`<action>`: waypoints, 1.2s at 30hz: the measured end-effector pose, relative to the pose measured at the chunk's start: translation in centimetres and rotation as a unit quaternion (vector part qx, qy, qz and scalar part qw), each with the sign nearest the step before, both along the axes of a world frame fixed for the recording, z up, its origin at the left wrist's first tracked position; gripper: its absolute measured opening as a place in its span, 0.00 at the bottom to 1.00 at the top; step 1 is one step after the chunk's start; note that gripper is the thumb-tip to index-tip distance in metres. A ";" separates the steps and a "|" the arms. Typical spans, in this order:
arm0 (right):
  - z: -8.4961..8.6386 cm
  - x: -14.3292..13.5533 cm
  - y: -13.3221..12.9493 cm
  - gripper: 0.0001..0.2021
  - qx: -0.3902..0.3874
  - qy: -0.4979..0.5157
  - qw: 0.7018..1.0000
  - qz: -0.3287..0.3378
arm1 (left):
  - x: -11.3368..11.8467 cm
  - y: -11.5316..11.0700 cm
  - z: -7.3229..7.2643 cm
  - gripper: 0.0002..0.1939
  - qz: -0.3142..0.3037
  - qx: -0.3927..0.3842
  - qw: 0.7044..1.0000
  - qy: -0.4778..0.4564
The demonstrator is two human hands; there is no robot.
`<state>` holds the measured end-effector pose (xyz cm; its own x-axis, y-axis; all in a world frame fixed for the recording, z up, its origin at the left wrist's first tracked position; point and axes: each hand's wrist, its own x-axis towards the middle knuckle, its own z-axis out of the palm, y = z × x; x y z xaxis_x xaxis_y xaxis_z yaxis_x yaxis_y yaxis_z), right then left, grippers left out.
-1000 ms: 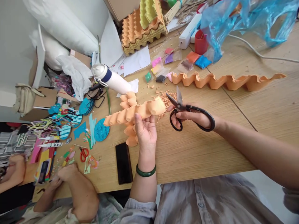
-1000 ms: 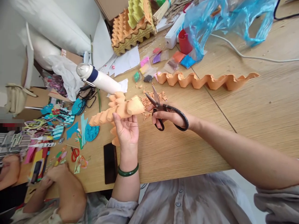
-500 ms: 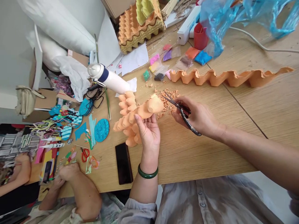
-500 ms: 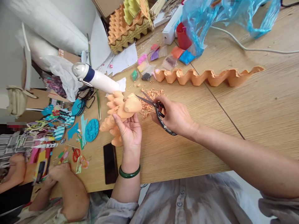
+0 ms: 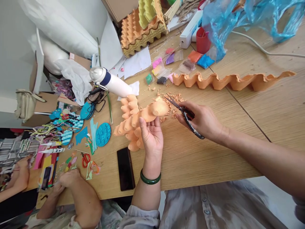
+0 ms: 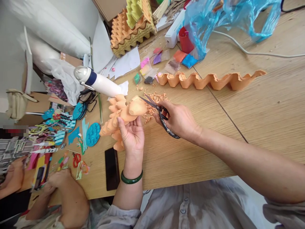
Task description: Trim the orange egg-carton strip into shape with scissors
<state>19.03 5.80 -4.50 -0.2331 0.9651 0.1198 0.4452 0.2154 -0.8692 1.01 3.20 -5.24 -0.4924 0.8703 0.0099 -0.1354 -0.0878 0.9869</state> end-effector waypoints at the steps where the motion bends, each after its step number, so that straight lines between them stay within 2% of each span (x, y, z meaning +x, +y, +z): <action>1: 0.0 0.0 0.0 0.17 -0.018 0.034 0.999 0.011 | -0.1 0.0 0.0 0.26 0.003 0.001 1.000 0.013; 6: 0.0 -0.3 -0.1 0.19 -0.130 0.183 0.970 0.092 | -0.5 0.0 0.1 0.30 0.003 0.036 0.997 0.069; 11: 1.0 -0.4 -0.5 0.20 -0.216 0.207 0.943 0.147 | -0.1 0.0 0.1 0.28 0.020 0.038 0.998 0.050; 15: 1.3 -0.5 -0.7 0.21 -0.246 0.233 0.929 0.151 | 0.5 -0.2 0.3 0.23 0.034 0.040 0.999 -0.002; 21: 1.4 -0.5 -0.9 0.23 -0.227 0.244 0.933 0.133 | 1.3 -0.7 0.4 0.18 0.044 0.027 0.998 -0.032; 26: 1.2 -0.6 -0.9 0.25 -0.157 0.200 0.962 0.098 | 2.1 -1.0 0.3 0.17 0.076 0.044 0.995 -0.039; 29: 1.1 -0.5 -0.8 0.26 -0.131 0.168 0.974 0.082 | 2.2 -1.1 0.1 0.17 0.080 0.059 0.995 -0.026; 36: 1.2 -0.3 -0.9 0.27 -0.130 0.153 0.976 0.089 | 2.7 -1.5 -0.6 0.19 0.081 0.093 0.992 0.031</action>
<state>18.71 4.89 -3.26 -0.3918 0.9195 -0.0327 0.1309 0.0205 -0.9912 3.67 1.66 -5.83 -0.6196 0.7597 0.1974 -0.0439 -0.2846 0.9577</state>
